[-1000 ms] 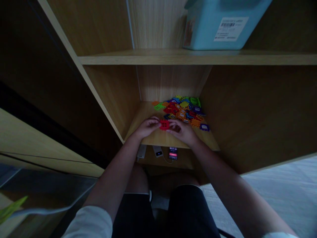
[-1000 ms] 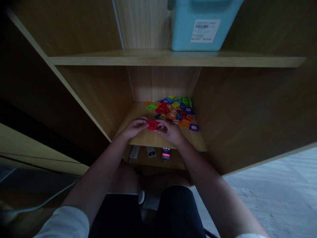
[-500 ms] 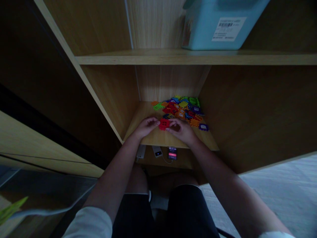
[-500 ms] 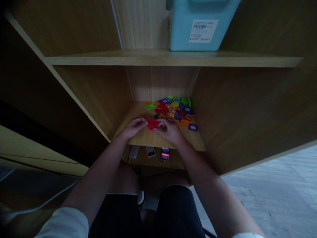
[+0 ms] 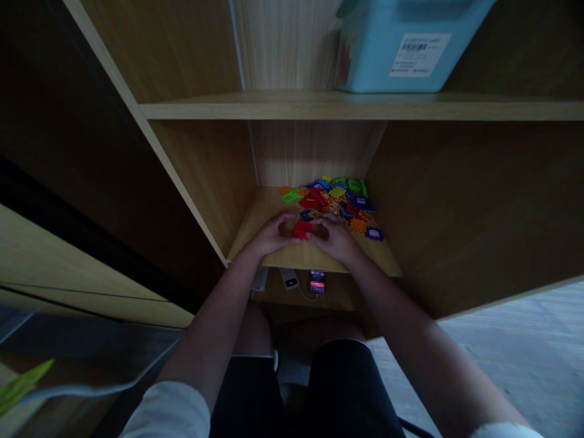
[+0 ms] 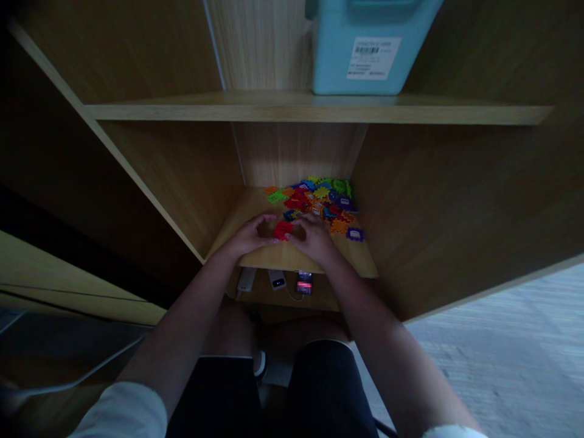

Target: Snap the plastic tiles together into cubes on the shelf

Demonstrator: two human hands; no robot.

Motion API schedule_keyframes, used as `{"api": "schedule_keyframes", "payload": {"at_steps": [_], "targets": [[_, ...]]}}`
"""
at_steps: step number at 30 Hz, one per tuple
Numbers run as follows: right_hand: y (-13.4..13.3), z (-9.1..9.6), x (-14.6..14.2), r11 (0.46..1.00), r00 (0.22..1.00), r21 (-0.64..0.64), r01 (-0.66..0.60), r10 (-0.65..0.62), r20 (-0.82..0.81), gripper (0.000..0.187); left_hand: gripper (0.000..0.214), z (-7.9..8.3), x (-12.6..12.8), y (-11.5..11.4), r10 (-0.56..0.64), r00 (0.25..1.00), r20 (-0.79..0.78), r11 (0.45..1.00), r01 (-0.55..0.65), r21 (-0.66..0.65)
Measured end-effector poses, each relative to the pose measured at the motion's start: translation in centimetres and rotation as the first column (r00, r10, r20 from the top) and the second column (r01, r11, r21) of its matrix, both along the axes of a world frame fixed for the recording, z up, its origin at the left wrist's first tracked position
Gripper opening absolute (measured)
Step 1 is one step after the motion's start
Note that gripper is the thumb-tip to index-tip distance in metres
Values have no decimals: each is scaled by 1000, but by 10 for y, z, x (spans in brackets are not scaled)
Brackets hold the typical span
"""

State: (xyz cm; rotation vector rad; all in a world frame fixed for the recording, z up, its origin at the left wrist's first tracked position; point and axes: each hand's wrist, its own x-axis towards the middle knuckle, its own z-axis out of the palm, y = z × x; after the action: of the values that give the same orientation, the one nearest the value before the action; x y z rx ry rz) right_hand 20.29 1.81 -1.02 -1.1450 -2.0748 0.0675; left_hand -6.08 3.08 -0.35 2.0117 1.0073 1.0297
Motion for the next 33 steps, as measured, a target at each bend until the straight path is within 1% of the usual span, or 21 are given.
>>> {"api": "schedule_keyframes", "payload": {"at_steps": [5, 10, 17, 23, 33], "targets": [[-3, 2, -1, 1000, 1000, -19, 1, -1, 27, 32, 75, -4, 0, 3, -2, 1000, -15, 1000, 2, 19], [-4, 3, -2, 1000, 999, -23, 2, -1, 36, 33, 68, -6, 0, 4, -10, 1000, -19, 999, 11, 53], [-5, 3, -1, 999, 999, -34, 3, -1, 52, 33, 62, -3, 2, 2, -15, 1000, -8, 999, 16, 43], [-6, 5, -2, 1000, 998, -23, -3, 5, 59, 34, 60, -5, 3, 3, -17, 1000, 14, 999, 16, 42], [-4, 1, -2, 1000, 997, -15, 11, -10, 73, 35, 56, -4, 3, 2, -23, 1000, 18, 999, 22, 50]]}}
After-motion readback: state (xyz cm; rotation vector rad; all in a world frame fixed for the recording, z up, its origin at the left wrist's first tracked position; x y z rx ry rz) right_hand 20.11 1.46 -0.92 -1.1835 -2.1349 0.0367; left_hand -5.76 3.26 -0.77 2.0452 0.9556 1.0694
